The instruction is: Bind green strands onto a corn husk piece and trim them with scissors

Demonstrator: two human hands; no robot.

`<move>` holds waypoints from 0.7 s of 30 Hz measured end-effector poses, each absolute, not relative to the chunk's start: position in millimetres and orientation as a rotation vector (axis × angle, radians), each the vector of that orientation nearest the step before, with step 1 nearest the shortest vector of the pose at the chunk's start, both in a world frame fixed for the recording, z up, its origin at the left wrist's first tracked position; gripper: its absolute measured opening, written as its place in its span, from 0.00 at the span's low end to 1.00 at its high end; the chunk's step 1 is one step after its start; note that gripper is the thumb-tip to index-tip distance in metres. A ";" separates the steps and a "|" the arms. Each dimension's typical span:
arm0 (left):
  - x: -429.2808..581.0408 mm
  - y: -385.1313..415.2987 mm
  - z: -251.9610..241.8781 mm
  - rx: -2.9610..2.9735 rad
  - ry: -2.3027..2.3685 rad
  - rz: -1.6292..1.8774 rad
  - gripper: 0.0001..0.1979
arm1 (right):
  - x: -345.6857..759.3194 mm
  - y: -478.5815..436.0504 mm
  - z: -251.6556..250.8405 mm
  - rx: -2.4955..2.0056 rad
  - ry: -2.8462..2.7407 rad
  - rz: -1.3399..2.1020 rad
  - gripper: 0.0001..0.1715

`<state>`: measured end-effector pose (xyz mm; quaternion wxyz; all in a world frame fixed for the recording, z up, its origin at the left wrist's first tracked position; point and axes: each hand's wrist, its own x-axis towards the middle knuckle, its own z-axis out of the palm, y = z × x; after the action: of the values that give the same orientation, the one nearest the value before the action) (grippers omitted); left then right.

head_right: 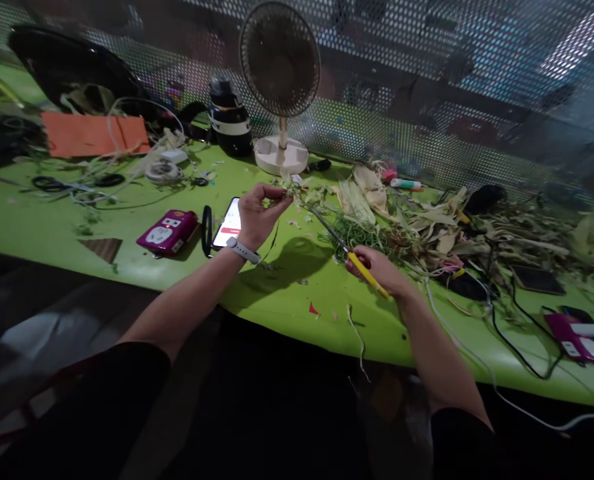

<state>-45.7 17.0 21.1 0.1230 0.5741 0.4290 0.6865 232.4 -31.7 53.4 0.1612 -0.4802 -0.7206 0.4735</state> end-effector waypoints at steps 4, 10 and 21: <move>-45.5 17.5 19.4 1.651 1.266 2.002 0.12 | 225.9 -40.0 50.9 -1.308 -2.076 1.592 0.36; -46.4 20.8 16.9 1.786 1.007 1.908 0.10 | 224.8 -43.5 71.3 -1.404 -2.214 1.404 0.32; -42.9 12.1 23.9 1.804 0.808 1.630 0.12 | 239.0 -32.1 67.1 -1.422 -2.252 1.399 0.30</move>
<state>-42.9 12.1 23.9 0.2858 0.6747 0.3021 0.6098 239.0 -32.1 67.1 0.0663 -0.4716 -0.7469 0.4640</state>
